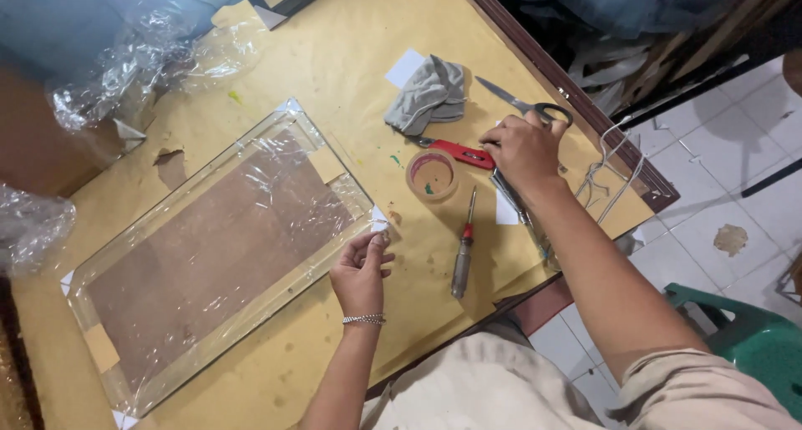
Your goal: The person prepares a frame for artwork by applying tape to a glass pane, using a screwdriver to tighten components, and attaching a wire for hanging. They handle a glass pane, tape, a screwdriver, and wire to assemble the frame.
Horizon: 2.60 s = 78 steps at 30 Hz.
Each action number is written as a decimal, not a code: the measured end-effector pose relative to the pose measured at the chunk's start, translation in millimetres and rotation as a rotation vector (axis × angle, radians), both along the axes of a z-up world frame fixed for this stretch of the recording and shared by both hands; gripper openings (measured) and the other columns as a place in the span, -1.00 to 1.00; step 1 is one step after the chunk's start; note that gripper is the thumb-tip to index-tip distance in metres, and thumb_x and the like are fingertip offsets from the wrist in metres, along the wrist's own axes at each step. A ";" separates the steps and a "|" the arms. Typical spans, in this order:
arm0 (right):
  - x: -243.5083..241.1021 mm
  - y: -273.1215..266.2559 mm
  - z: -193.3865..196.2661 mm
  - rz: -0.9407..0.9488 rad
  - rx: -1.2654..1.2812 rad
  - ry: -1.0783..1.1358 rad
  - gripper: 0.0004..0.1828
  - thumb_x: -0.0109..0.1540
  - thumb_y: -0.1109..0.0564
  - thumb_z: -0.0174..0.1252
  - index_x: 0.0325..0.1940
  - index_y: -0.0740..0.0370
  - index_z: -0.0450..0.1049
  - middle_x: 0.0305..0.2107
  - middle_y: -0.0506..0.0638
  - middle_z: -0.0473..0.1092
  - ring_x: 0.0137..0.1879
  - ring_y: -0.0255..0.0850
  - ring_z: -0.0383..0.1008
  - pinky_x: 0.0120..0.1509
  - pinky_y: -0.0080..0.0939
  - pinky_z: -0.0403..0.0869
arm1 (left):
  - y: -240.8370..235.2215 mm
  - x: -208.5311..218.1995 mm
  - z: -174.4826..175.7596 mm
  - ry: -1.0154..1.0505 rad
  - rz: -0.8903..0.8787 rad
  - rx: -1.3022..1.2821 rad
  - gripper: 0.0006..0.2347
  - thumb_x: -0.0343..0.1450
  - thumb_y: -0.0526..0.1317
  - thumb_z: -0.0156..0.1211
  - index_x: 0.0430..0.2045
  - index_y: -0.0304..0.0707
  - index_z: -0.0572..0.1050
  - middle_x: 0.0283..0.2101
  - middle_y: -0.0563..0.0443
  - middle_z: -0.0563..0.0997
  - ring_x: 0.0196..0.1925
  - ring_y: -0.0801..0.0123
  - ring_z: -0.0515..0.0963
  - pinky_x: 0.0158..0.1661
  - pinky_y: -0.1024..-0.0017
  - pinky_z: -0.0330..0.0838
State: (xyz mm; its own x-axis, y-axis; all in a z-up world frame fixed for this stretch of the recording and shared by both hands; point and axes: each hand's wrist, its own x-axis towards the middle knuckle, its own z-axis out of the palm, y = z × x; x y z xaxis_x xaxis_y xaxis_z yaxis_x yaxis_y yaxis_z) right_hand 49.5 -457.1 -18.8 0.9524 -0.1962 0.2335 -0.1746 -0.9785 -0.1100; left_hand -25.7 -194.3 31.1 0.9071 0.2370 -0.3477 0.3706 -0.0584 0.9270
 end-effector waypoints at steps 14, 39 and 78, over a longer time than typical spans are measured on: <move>-38.7 109.4 79.3 -0.078 0.553 0.006 -0.85 0.08 -0.12 0.02 -0.32 -0.18 0.40 -0.39 -0.13 0.36 -0.12 -0.12 0.35 -0.07 0.04 0.27 | 87.2 -35.4 -17.9 0.209 -0.174 -0.079 -0.91 0.24 -0.30 0.15 -0.45 -0.20 0.51 -0.45 -0.03 0.60 -0.50 0.39 0.58 -0.59 0.57 0.49; -107.3 255.8 103.2 0.066 0.998 0.412 -0.83 0.08 0.05 0.09 -0.31 0.12 0.45 -0.48 -0.02 0.48 -0.29 -0.21 0.51 -0.24 -0.25 0.44 | 116.3 -31.4 13.1 0.027 -0.097 -0.135 -0.92 0.20 -0.33 0.20 -0.49 -0.23 0.53 -0.44 -0.05 0.60 -0.44 0.49 0.56 -0.56 0.67 0.48; -110.2 286.2 92.7 -0.027 1.623 0.336 -0.55 0.15 -0.01 -0.01 0.13 -0.01 0.21 0.00 -0.03 0.20 0.07 -0.17 0.18 0.13 0.06 0.18 | 113.0 13.5 -36.9 0.180 -0.051 -0.094 -0.89 0.34 -0.13 -0.10 -0.44 -0.10 0.23 -0.36 -0.06 0.55 -0.36 0.16 0.56 -0.57 0.37 0.55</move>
State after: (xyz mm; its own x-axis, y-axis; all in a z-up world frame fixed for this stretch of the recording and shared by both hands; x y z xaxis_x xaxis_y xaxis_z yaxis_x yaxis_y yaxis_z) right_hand -60.8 -170.9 74.0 0.9073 -0.0304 -0.4193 -0.4136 0.1143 -0.9033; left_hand -12.3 -81.3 -5.8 0.8384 0.1508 -0.5237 0.5295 0.0021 0.8483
